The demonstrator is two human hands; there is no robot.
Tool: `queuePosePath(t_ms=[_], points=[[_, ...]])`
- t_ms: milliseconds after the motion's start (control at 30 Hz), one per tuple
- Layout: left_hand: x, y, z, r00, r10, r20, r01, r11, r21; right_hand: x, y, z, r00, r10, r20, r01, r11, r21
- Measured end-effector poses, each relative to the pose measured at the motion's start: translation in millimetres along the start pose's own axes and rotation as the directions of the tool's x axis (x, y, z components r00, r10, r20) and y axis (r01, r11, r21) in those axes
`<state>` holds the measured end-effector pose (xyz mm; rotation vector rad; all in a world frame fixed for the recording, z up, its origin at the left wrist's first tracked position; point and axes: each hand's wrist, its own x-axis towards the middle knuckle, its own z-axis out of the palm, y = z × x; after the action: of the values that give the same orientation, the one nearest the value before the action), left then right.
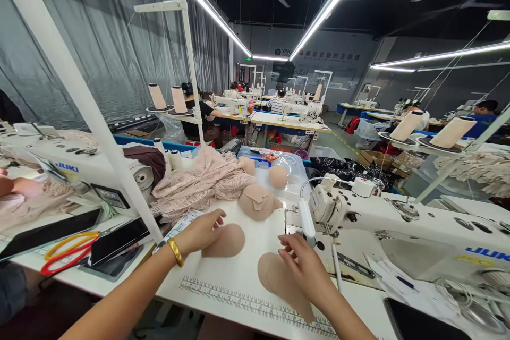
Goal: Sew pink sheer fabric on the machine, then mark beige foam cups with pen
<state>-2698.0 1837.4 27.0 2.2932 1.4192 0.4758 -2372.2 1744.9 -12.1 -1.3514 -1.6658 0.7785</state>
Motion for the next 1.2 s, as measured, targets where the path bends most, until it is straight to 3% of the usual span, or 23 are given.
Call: queuePosePath(t_ms=[67, 167, 300, 400, 533, 667, 833, 967, 1033, 1100, 1200], points=[[14, -4, -8.0, 0.998, 0.021, -0.057, -0.019, 0.999, 0.039, 25, -1, 10, 1.000, 0.016, 0.000, -0.016, 0.998, 0.067], [54, 2, -11.0, 0.988, 0.143, -0.057, -0.138, 0.988, 0.074, 70, 5, 27, 0.998, 0.051, -0.037, -0.045, 0.989, 0.143], [118, 15, -2.3, 0.963, 0.268, -0.008, -0.266, 0.959, 0.096, 118, 16, 52, 0.987, 0.127, -0.102, -0.095, 0.958, 0.272], [140, 22, 8.1, 0.949, 0.314, 0.029, -0.316, 0.944, 0.099, 135, 21, 66, 0.973, 0.180, -0.144, -0.118, 0.925, 0.362], [118, 25, 17.4, 0.918, 0.393, 0.053, -0.396, 0.916, 0.060, 129, 25, 69, 0.969, 0.198, -0.145, -0.111, 0.882, 0.457], [86, 20, 14.3, 0.919, 0.394, 0.018, -0.393, 0.919, -0.032, 102, 32, 54, 0.991, 0.131, -0.024, -0.100, 0.851, 0.516], [78, 18, 3.8, 0.964, 0.264, -0.012, -0.261, 0.945, -0.199, 74, 38, 32, 0.991, 0.065, 0.115, -0.117, 0.835, 0.538], [61, 33, 16.5, 0.998, 0.058, 0.002, -0.053, 0.925, -0.376, 59, 31, 28, 0.991, 0.072, 0.109, -0.119, 0.842, 0.526], [45, 42, 33.3, 0.996, -0.037, 0.081, 0.074, 0.856, -0.511, 53, 23, 33, 0.992, 0.078, 0.101, -0.119, 0.848, 0.517], [31, 51, 51.7, 0.984, -0.103, 0.146, 0.176, 0.718, -0.673, 46, 15, 41, 0.992, 0.069, 0.104, -0.113, 0.854, 0.507], [18, 58, 66.9, 0.973, -0.201, 0.116, 0.203, 0.492, -0.847, 35, 6, 51, 0.994, 0.055, 0.095, -0.094, 0.870, 0.484]])
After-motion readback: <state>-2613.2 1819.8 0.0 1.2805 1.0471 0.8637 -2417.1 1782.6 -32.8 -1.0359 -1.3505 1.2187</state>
